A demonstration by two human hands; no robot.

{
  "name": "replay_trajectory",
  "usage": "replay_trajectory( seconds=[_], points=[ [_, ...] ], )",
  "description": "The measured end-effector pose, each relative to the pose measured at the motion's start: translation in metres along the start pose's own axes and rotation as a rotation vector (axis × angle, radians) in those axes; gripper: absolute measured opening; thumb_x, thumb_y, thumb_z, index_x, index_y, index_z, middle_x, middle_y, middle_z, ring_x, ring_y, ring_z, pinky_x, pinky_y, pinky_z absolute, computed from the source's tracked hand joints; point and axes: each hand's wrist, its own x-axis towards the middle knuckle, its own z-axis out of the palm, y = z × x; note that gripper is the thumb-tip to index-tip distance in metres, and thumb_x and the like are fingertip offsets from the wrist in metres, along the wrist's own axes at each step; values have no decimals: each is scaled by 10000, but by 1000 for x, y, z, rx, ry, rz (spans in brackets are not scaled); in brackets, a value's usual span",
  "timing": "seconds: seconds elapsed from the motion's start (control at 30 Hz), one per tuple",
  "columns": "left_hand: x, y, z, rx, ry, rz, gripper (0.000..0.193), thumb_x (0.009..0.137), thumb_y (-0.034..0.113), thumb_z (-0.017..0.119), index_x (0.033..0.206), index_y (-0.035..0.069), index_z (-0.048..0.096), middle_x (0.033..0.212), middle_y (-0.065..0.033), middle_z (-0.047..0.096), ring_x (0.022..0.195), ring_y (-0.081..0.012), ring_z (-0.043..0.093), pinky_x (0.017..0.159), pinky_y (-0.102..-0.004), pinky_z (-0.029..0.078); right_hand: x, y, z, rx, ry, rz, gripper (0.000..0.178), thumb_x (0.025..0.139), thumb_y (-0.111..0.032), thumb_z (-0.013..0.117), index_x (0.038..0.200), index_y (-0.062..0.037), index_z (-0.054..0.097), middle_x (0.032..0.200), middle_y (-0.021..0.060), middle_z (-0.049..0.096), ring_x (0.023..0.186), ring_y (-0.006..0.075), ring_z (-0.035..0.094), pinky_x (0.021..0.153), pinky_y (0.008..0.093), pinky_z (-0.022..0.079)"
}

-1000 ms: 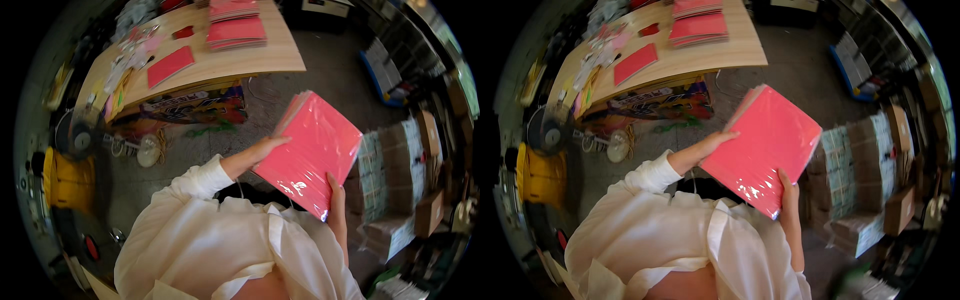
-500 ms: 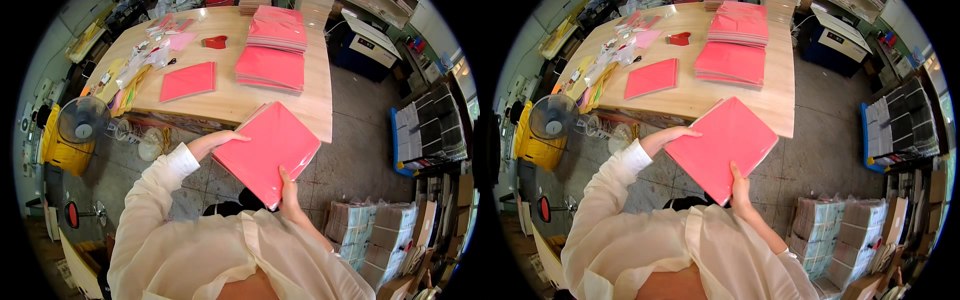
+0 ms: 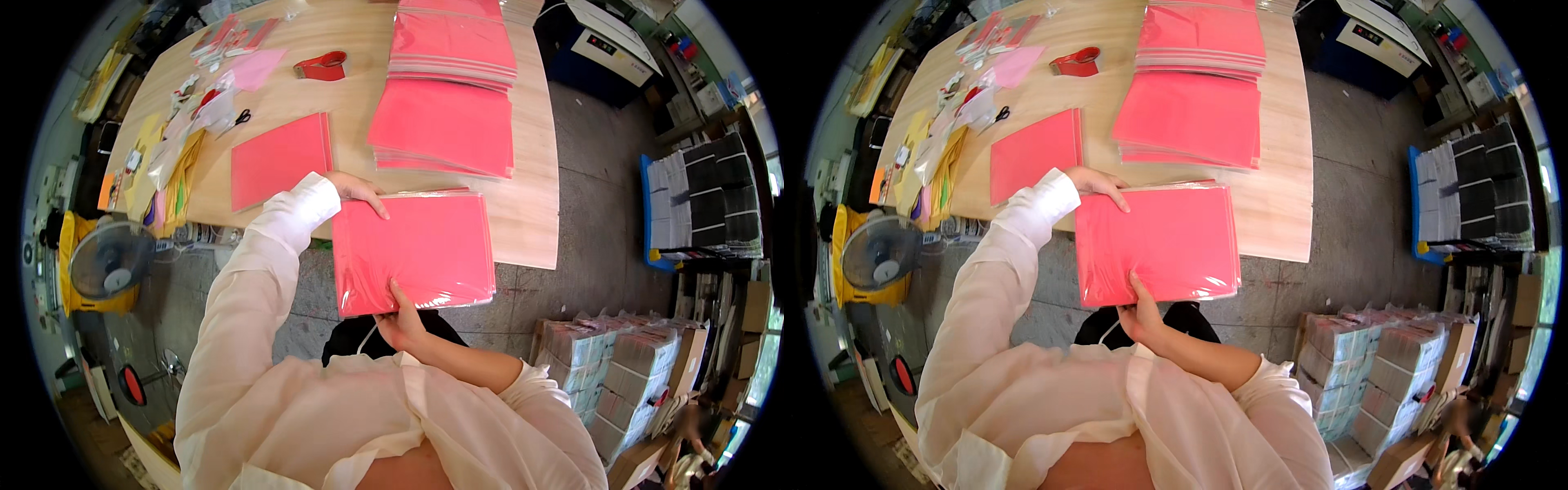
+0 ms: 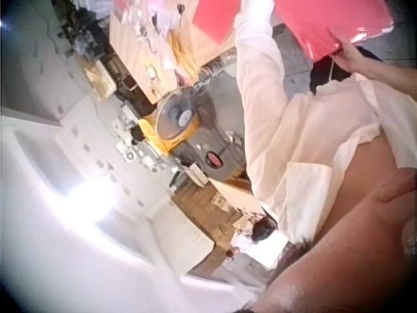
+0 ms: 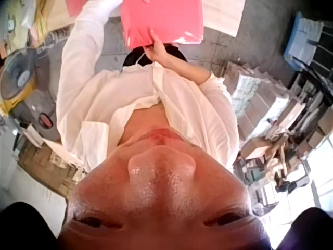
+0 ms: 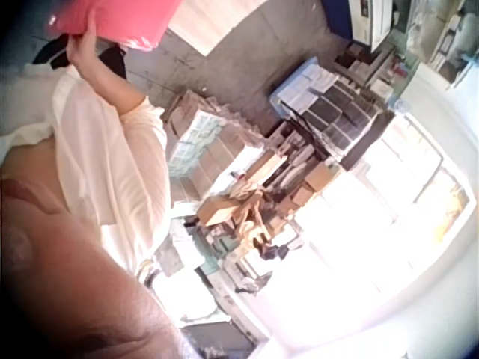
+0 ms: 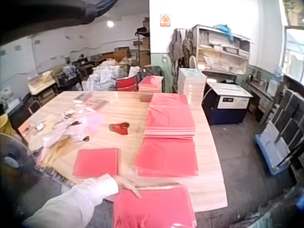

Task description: The person organizes stacks of pink paper sheets on a wooden table. They repeatedly pick up stacks, flip them over, and align the edges by hand. The person also uses a tape dispenser to secure a stack of papers with clear tape.

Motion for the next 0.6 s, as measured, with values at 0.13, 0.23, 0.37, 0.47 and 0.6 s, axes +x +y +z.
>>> replay_trajectory(
  seconds=[0.13, 0.23, 0.37, 0.47, 0.6],
  points=[
    [23, 5, -43, 274, 16, 5, 839, 731, 331, 829, 1391, -38, 464, 1383, -177, 517, 1247, -243, 525, 1010, -330, 448, 37, 17, 30, 34, 54, -92, 419, 907, -232, 716, 1251, -88, 523, 1260, 28, 570, 1174, 173, 532, 1074, 350, 420],
    [35, -17, -67, 542, 126, 196, 874, 724, 410, 829, 1383, -39, 471, 1365, -202, 500, 1247, -280, 510, 1001, -346, 445, 50, 26, 44, 60, 46, -120, 425, 917, -223, 703, 1271, -89, 510, 1295, 33, 564, 1209, 174, 520, 1089, 350, 411],
    [-6, -26, -64, 694, 476, 524, 849, 754, 443, 801, 1357, -55, 471, 1258, -236, 522, 1201, -347, 509, 998, -396, 434, 63, 35, 59, 136, 74, -182, 436, 924, -226, 693, 1289, -86, 498, 1329, 45, 558, 1241, 180, 510, 1105, 353, 402],
    [-18, -81, -44, 473, 886, 755, 802, 781, 365, 797, 1359, -56, 432, 1245, -248, 505, 1202, -381, 484, 1022, -437, 405, 78, 43, 70, 150, 123, -232, 433, 929, -237, 686, 1290, -88, 500, 1326, 51, 559, 1241, 192, 511, 1105, 360, 401],
    [3, -194, 14, -314, 913, 564, 784, 857, 288, 762, 1452, 19, 327, 1390, -173, 432, 1222, -277, 504, 979, -443, 458, 86, 50, 75, 101, 80, -259, 430, 929, -254, 683, 1285, -89, 507, 1317, 61, 564, 1243, 207, 507, 1119, 375, 385]
  ],
)
